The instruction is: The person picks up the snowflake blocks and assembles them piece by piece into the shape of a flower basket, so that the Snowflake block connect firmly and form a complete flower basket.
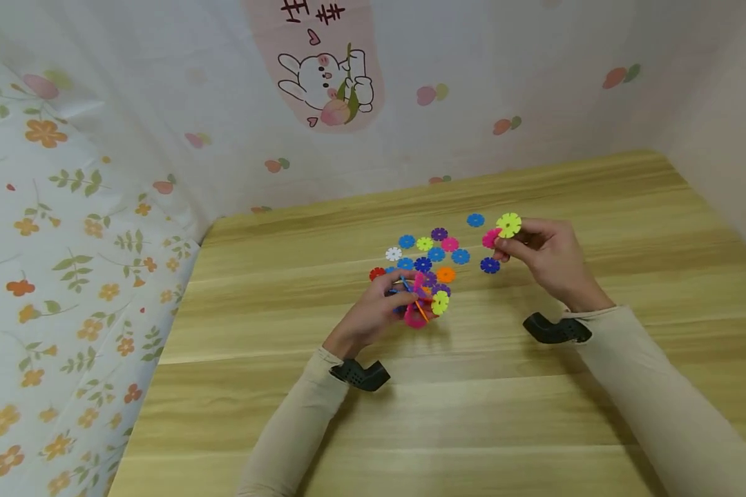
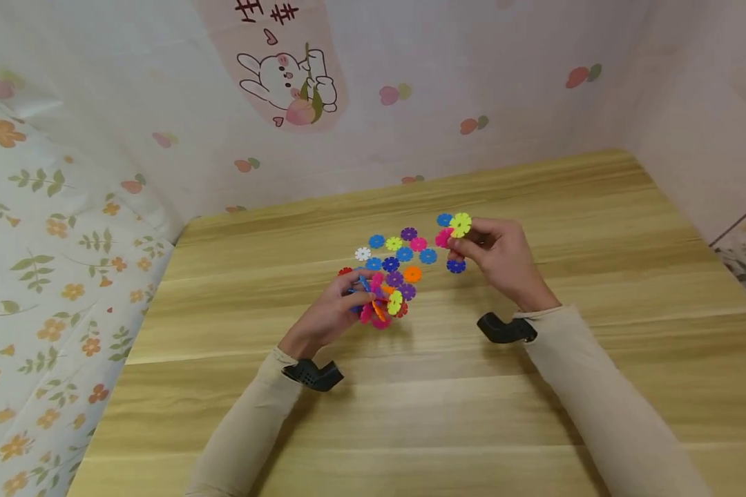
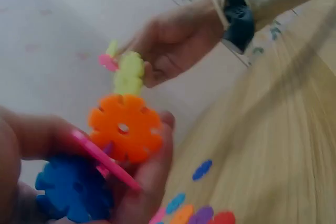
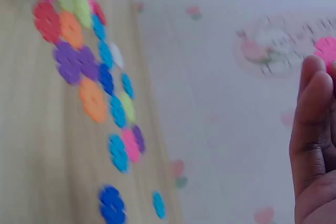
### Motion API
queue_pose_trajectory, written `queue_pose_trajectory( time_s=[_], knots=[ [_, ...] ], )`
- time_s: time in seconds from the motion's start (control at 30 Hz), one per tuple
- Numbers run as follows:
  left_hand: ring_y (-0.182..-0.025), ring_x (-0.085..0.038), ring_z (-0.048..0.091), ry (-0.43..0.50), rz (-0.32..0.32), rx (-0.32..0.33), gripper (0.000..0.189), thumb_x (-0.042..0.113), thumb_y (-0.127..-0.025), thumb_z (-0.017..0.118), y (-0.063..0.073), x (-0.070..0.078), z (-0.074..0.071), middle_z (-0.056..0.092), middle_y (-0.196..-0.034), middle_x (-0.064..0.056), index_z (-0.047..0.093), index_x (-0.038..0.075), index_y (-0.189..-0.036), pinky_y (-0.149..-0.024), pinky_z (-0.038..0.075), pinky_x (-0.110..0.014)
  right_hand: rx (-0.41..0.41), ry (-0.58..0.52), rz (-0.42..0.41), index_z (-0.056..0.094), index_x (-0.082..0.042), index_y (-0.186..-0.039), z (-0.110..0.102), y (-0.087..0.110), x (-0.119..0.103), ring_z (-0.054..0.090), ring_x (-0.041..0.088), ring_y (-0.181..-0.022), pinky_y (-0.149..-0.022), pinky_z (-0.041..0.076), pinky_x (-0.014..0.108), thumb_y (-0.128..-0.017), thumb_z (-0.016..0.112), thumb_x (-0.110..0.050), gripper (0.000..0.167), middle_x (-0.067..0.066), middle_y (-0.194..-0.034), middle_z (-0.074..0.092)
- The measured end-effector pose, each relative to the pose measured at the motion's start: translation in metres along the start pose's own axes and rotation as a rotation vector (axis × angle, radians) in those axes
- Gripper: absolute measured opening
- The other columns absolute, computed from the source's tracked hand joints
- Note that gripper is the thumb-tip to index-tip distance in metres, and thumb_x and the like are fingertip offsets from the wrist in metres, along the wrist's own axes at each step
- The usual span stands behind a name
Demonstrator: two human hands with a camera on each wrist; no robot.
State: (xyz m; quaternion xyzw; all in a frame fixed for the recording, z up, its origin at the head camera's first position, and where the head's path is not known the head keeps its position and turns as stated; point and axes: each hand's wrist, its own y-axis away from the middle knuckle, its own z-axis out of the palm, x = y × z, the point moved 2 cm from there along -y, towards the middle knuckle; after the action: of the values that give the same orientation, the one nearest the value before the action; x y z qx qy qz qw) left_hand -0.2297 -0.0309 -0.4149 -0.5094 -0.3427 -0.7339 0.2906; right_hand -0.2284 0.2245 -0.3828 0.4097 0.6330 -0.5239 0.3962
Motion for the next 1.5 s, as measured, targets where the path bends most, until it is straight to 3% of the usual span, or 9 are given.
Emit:
queue_pose_trajectory(
  time_s=[0.13,0.27,0.47,0.7,0.87,1.13,1.37,1.5],
  knots=[
    [-0.075,-0.015,0.050,0.129,0.046,-0.055,0.035,0.003,-0.095,0.047,-0.004,0.006,0.007,0.047,-0.083,-0.005,0.041,-0.002,-0.129,-0.063,0.045,-0.023,-0.112,0.030,0.047,0.067,0.001,-0.100,0.016,0.003,0.008,0.064,0.029,-0.071,-0.067,0.054,0.032,-0.089,0.063,-0.006,0.014,0.016,-0.084,0.066],
    [-0.074,-0.015,0.050,0.099,0.052,-0.100,0.036,0.007,-0.095,0.049,-0.009,0.012,0.017,0.047,-0.085,-0.004,0.042,0.001,-0.129,-0.061,0.043,-0.024,-0.152,0.039,0.048,0.068,0.000,-0.100,0.033,0.010,0.011,0.062,0.029,-0.070,-0.064,0.054,0.035,-0.088,0.063,-0.002,0.014,0.015,-0.084,0.066],
    [-0.089,-0.017,0.051,0.083,0.045,-0.115,0.035,0.005,-0.095,0.045,-0.010,0.014,0.021,0.045,-0.106,-0.009,0.039,0.001,-0.130,-0.064,0.045,-0.024,-0.196,0.089,-0.046,0.068,-0.002,-0.100,0.042,0.012,0.008,0.059,0.018,-0.072,-0.063,0.052,0.030,-0.087,0.061,0.005,0.017,0.008,-0.092,0.065],
    [-0.091,-0.020,0.055,0.062,0.051,-0.115,0.035,0.005,-0.096,0.046,-0.010,0.014,0.022,0.051,-0.114,-0.014,0.044,0.002,-0.130,-0.067,0.048,-0.026,-0.187,0.143,-0.125,0.070,-0.004,-0.095,0.040,0.013,0.007,0.056,0.018,-0.071,-0.062,0.051,0.025,-0.084,0.062,0.009,0.018,0.008,-0.088,0.064],
    [-0.096,-0.022,0.054,0.064,0.058,-0.140,0.035,0.004,-0.096,0.045,-0.010,0.015,0.023,0.049,-0.118,-0.015,0.043,0.002,-0.130,-0.071,0.048,-0.028,-0.176,0.131,-0.106,0.069,-0.002,-0.099,0.039,0.015,0.005,0.058,0.017,-0.071,-0.062,0.052,0.025,-0.083,0.062,0.010,0.021,0.006,-0.092,0.065],
    [-0.085,-0.019,0.052,0.067,0.033,-0.155,0.037,0.006,-0.096,0.048,-0.010,0.015,0.024,0.048,-0.103,-0.010,0.040,0.002,-0.132,-0.061,0.044,-0.027,-0.186,0.165,-0.121,0.068,0.002,-0.089,0.044,0.018,-0.030,0.053,0.015,-0.066,-0.059,0.050,0.022,-0.082,0.062,0.013,0.015,0.009,-0.080,0.061],
    [-0.070,-0.017,0.049,0.066,0.041,-0.152,0.036,0.005,-0.095,0.049,-0.008,0.015,0.025,0.046,-0.092,-0.008,0.044,0.003,-0.130,-0.053,0.038,-0.025,-0.190,0.159,-0.129,0.068,0.001,-0.088,0.043,0.020,-0.032,0.055,0.016,-0.068,-0.063,0.051,0.023,-0.084,0.062,0.010,0.011,0.014,-0.080,0.062],
    [-0.076,-0.018,0.050,0.078,0.029,-0.151,0.037,0.006,-0.095,0.049,-0.008,0.014,0.025,0.047,-0.098,-0.009,0.043,0.004,-0.131,-0.054,0.039,-0.025,-0.178,0.171,-0.105,0.067,-0.001,-0.087,0.042,0.021,-0.032,0.056,0.022,-0.064,-0.056,0.050,0.026,-0.083,0.062,0.011,0.013,0.008,-0.078,0.062]
  ],
)
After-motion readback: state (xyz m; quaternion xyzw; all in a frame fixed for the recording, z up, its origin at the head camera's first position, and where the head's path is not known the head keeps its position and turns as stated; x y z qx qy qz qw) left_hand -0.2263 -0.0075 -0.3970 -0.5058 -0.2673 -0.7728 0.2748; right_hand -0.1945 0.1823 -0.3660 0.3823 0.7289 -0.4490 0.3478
